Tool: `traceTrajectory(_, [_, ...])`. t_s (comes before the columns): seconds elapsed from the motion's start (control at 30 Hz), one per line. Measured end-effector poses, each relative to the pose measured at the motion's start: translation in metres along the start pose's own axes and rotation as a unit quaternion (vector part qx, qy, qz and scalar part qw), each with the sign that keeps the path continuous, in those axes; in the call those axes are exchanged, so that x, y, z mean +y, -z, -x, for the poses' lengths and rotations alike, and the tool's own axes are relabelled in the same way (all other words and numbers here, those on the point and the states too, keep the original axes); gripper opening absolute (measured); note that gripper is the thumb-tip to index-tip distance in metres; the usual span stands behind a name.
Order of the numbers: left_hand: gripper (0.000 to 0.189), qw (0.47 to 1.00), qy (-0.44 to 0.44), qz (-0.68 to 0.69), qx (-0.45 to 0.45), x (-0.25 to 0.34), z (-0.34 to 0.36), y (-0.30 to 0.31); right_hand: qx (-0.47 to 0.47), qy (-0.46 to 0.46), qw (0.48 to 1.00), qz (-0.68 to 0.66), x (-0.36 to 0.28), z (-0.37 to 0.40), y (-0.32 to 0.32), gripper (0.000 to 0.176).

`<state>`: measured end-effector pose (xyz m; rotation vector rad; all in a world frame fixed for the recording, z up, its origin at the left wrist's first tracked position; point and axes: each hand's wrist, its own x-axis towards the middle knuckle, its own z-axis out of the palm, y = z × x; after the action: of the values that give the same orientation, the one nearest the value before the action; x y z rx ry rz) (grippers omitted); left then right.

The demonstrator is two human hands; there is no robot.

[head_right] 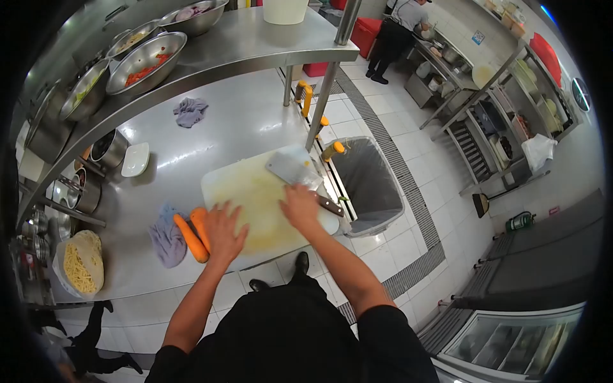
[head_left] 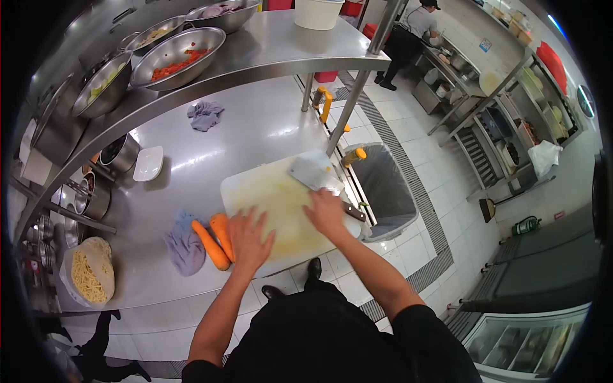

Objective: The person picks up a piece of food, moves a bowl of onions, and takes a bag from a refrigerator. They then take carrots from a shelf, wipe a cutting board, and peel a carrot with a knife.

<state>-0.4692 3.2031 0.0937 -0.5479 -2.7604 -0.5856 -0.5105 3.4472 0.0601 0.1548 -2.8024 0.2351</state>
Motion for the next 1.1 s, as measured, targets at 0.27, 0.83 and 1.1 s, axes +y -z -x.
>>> traceTrajectory(0.27, [0.063, 0.983, 0.149, -0.104, 0.022, -0.032, 0.042, -0.028, -0.147, -0.159, 0.974, -0.069, 0.101, 0.078, 0.040, 0.041])
traceTrajectory(0.83, [0.062, 0.961, 0.217, -0.078, 0.154, -0.044, 0.019, -0.048, -0.140, -0.304, 0.911, -0.240, 0.198, 0.116, 0.099, 0.040])
traceTrajectory(1.1, [0.046, 0.936, 0.265, -0.024, 0.230, -0.021, 0.035, -0.031, -0.277, -0.234, 0.899, -0.245, 0.223, -0.007, 0.003, 0.044])
